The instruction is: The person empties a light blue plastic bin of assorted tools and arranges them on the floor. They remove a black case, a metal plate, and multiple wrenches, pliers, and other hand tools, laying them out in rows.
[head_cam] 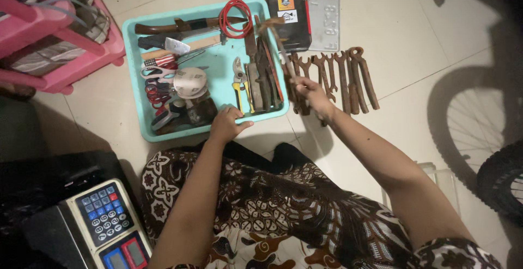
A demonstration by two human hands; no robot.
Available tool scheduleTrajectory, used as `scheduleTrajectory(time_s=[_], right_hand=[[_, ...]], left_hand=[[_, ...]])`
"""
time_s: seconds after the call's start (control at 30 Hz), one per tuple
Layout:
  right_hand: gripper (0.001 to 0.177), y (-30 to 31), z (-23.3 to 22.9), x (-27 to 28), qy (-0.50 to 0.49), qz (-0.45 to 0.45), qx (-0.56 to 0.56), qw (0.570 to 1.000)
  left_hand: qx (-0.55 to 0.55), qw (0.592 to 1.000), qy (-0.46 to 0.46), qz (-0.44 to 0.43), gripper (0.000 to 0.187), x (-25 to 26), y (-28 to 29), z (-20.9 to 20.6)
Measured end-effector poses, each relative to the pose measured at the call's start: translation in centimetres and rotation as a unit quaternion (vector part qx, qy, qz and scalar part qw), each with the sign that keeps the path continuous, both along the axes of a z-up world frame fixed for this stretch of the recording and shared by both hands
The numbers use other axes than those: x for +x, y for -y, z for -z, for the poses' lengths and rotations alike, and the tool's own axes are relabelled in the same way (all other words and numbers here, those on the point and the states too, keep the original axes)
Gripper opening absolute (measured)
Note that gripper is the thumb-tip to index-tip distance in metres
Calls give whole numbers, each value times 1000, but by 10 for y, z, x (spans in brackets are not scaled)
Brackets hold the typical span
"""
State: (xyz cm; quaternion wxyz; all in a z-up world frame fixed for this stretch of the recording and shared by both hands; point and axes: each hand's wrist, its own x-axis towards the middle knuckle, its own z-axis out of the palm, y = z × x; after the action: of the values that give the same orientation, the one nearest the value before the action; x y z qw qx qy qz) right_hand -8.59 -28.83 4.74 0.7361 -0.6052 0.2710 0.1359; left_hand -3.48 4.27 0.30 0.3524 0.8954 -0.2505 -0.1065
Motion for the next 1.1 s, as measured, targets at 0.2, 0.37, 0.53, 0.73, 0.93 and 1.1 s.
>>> scheduleTrajectory(time_s=[0.2,0.37,0.53,0.73,0.93,1.1], right_hand=[[25,72,56,-34,80,73,-60,992],[23,119,70,-59,65,154,-50,985],[18,162,75,-86,35,194,-72,978],[22,206,96,-109,47,209,-98,972],[20,227,99,-116,-7,221,-136,966],[21,239,92,-121,-10,230,-123,965]], left_hand=[[93,995,-25,36,53,2,4,-10],[77,996,15,47,52,2,3,-10],[75,996,-17,34,55,5,5,-9],[94,995,-25,24,59,3,7,-17],[135,989,-55,22,62,5,9,-25],[137,989,-58,24,64,4,10,-25]])
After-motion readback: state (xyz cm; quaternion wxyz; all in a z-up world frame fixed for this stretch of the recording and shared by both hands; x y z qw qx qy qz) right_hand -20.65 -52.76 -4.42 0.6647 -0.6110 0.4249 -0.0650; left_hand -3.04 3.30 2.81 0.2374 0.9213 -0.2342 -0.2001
